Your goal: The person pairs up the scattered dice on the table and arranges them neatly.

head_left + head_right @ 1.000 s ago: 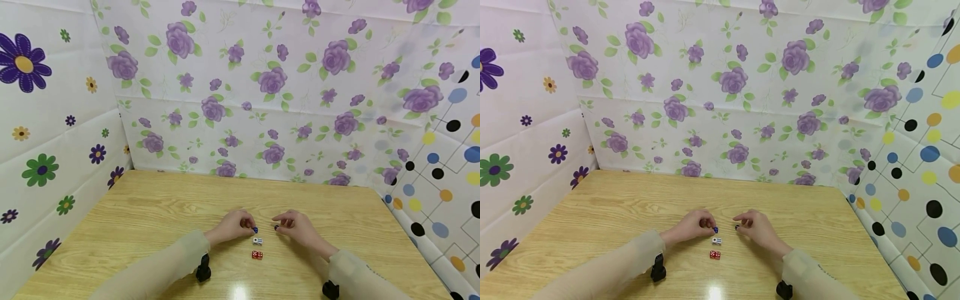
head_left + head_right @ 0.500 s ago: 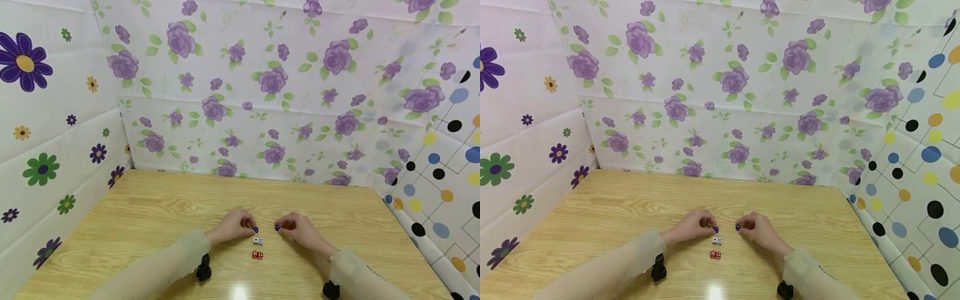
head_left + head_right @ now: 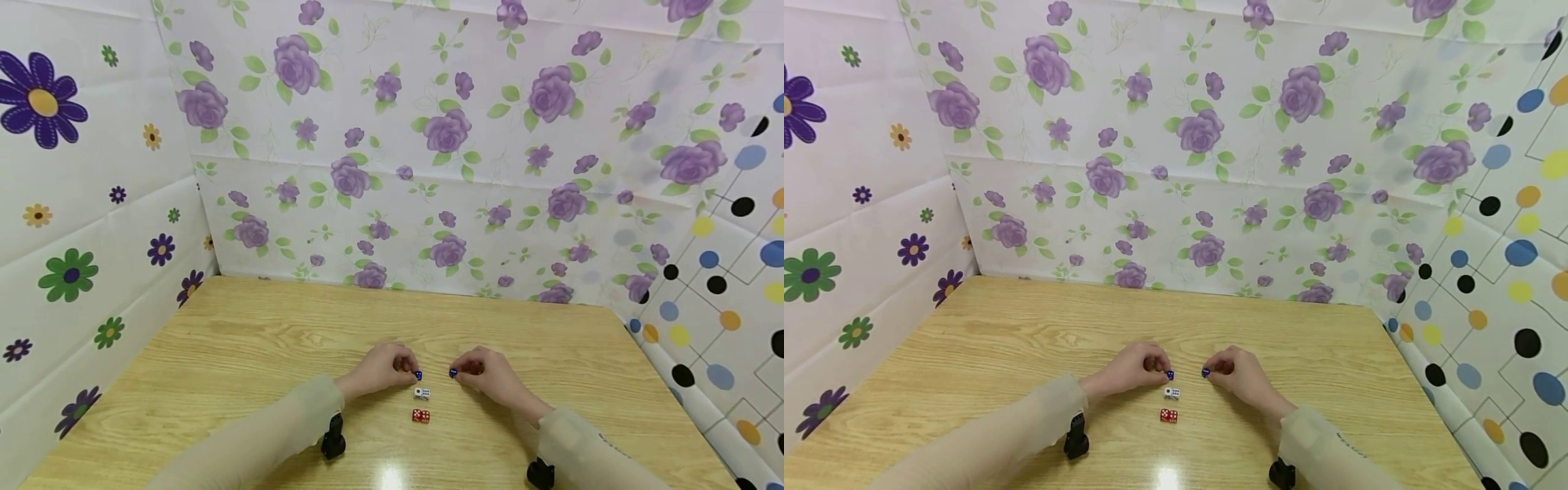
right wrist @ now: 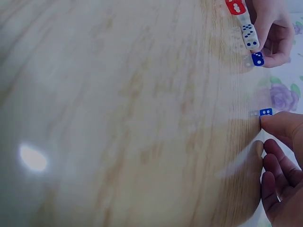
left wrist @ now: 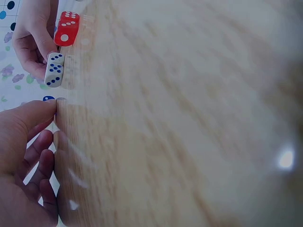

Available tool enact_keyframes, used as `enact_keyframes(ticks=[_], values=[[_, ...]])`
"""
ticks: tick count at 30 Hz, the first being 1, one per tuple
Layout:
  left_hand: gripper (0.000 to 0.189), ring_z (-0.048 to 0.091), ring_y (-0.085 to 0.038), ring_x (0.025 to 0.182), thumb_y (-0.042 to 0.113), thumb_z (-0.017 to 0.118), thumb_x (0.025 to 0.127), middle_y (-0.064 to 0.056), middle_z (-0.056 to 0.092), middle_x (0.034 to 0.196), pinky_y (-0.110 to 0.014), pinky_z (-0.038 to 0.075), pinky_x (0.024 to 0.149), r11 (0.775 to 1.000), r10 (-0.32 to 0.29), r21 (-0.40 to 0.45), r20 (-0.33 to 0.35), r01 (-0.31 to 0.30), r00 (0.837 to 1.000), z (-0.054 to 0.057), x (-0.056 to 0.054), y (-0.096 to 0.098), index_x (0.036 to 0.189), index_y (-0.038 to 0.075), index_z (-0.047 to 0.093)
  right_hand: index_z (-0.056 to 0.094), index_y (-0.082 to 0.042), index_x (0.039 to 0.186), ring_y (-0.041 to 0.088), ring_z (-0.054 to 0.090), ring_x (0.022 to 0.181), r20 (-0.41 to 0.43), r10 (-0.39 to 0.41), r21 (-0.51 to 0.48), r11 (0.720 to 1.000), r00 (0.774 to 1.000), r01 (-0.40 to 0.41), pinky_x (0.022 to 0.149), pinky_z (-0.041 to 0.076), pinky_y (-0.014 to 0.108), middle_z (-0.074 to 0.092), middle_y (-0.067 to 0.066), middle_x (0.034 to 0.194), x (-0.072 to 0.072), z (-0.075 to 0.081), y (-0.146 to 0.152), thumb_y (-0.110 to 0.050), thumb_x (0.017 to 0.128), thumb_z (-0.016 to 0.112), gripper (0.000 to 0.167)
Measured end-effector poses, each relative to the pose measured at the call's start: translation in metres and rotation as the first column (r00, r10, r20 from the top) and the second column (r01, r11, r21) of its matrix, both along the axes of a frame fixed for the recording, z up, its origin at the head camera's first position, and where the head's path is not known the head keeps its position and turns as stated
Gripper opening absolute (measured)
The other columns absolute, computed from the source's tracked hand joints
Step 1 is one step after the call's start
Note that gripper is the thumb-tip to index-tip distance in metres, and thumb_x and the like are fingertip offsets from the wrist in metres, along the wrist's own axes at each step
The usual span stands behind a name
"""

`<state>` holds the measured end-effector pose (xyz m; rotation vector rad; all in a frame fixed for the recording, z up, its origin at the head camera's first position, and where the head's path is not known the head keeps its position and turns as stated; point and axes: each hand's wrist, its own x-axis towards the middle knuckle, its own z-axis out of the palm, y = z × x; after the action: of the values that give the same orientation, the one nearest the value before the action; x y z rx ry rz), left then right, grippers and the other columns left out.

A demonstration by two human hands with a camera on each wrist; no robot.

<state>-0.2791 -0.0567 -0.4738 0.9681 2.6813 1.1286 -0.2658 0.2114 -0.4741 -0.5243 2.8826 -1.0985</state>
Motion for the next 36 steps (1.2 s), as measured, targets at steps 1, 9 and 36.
enact_keyframes(ticks=[1, 9, 36], values=[[0.008, 0.052, -0.006, 0.073, 0.015, 0.078, 0.085, 0.001, 0.063, 0.086, -0.02, 0.044, 0.068, 1.0, 0.0, 0.0, 0.0, 0.0, 1.0, 0.0, 0.0, 0.0, 0.091, 0.015, 0.073, 0.077, -0.024, 0.096, 0.009, 0.053, 0.073, -0.001, -0.001, -0.001, 1.0, 1.0, 0.001, 0.06, 0.046, 0.022, 0.064, -0.005, 0.088, 0.0, 0.0, 0.0, -0.017, 0.086, 0.076, 0.013], [0.008, 0.052, -0.007, 0.074, 0.016, 0.078, 0.085, -0.002, 0.065, 0.087, -0.021, 0.044, 0.068, 1.0, 0.004, -0.001, -0.002, -0.004, 1.0, 0.0, -0.001, 0.0, 0.091, 0.015, 0.073, 0.076, -0.024, 0.092, 0.01, 0.052, 0.076, 0.003, -0.011, 0.006, 1.0, 1.0, 0.011, 0.064, 0.044, 0.021, 0.063, -0.003, 0.088, 0.0, -0.001, -0.004, -0.018, 0.086, 0.076, 0.008], [0.008, 0.053, -0.004, 0.074, 0.018, 0.078, 0.086, -0.001, 0.065, 0.087, -0.019, 0.045, 0.068, 1.0, 0.004, -0.009, 0.009, -0.004, 1.0, 0.0, -0.001, 0.0, 0.092, 0.015, 0.073, 0.073, -0.021, 0.093, 0.008, 0.052, 0.074, 0.042, 0.012, -0.044, 0.999, 0.999, -0.01, 0.064, 0.043, 0.02, 0.064, -0.004, 0.085, 0.004, -0.003, -0.023, -0.018, 0.088, 0.075, 0.006]])
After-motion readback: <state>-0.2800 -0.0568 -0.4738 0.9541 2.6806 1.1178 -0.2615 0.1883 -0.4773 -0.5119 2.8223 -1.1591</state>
